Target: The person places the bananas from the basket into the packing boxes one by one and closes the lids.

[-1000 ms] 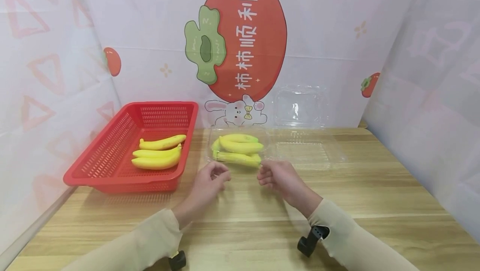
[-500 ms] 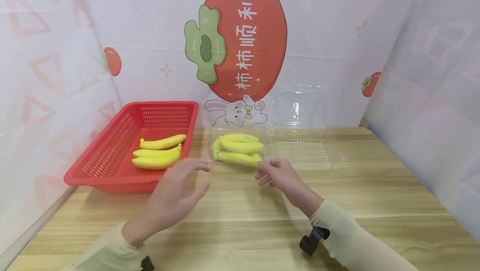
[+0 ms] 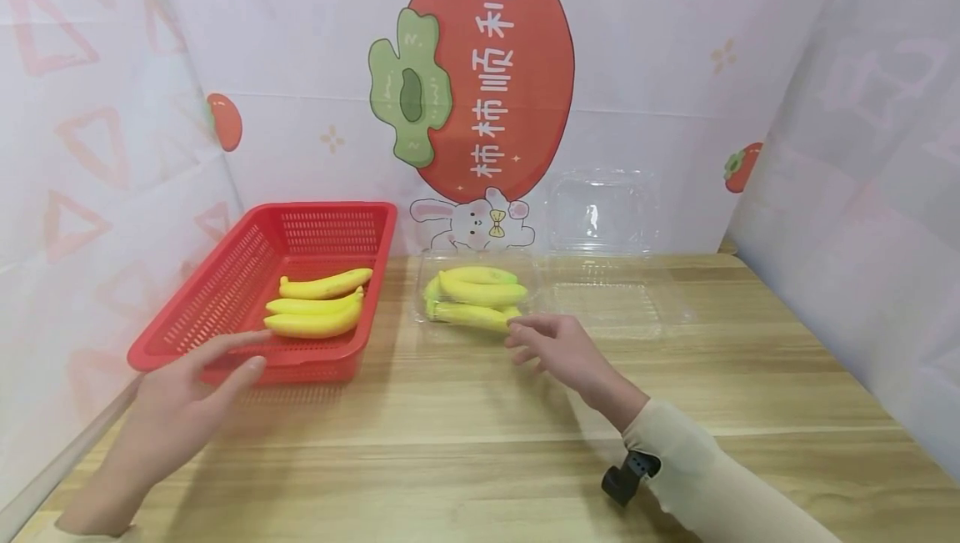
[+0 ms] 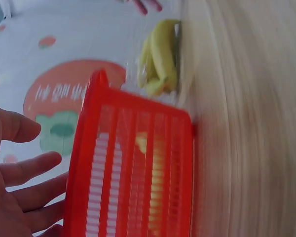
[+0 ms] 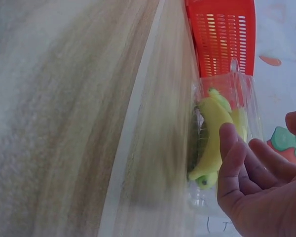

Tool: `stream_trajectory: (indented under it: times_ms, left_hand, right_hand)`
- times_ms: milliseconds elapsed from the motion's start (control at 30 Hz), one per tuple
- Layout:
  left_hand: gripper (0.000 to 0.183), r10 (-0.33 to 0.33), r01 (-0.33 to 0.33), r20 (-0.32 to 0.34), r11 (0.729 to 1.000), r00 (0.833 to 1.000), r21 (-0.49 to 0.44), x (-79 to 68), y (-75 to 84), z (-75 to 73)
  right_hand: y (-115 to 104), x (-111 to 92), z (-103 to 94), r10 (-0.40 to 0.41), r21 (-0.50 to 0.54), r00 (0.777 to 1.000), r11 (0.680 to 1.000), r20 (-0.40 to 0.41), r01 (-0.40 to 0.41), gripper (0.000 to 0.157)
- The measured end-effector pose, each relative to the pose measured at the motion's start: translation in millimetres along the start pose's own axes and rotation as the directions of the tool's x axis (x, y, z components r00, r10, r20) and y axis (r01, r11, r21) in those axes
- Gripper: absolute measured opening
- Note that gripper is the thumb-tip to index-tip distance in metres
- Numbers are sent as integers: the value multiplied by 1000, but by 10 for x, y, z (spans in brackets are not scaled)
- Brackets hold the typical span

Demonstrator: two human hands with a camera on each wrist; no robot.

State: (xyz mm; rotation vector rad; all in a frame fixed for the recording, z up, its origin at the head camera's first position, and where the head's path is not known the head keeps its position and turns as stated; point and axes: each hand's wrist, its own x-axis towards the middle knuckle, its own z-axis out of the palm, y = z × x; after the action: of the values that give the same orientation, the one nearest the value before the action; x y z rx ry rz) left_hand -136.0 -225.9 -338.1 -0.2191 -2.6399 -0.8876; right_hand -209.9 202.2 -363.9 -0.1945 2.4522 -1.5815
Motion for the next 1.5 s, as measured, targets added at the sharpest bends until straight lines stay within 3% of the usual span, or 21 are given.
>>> stream_trajectory:
  times_ms: [167,367,600,900,1500]
  left_hand:
    - [35,-58,58,-14,998,998,36,5,-251,-86]
    - [36,-82,82,9,996,997,-23,-12,-373,-116]
    - [35,-17,15,-46,999,999,-45,-15,-390,-74]
    - [35,12,-16,-78,999,997,-41,-38,-410,-34]
    - [36,-7,4,-91,999,996,-35,-76,-442,-17]
  right_hand:
    - [11,21,-2,-29,-28,1000,999,-4,29,47]
    - [-56,18,1,-96,-68,995,993,-7,95,48]
    - [-128,32,5,-146,-79,989,986,-20,144,50]
    - [-230,104,57,-205,-54,978,978,-30,204,47]
    - [-727,264,204,-301,1,953,954,-36,301,44]
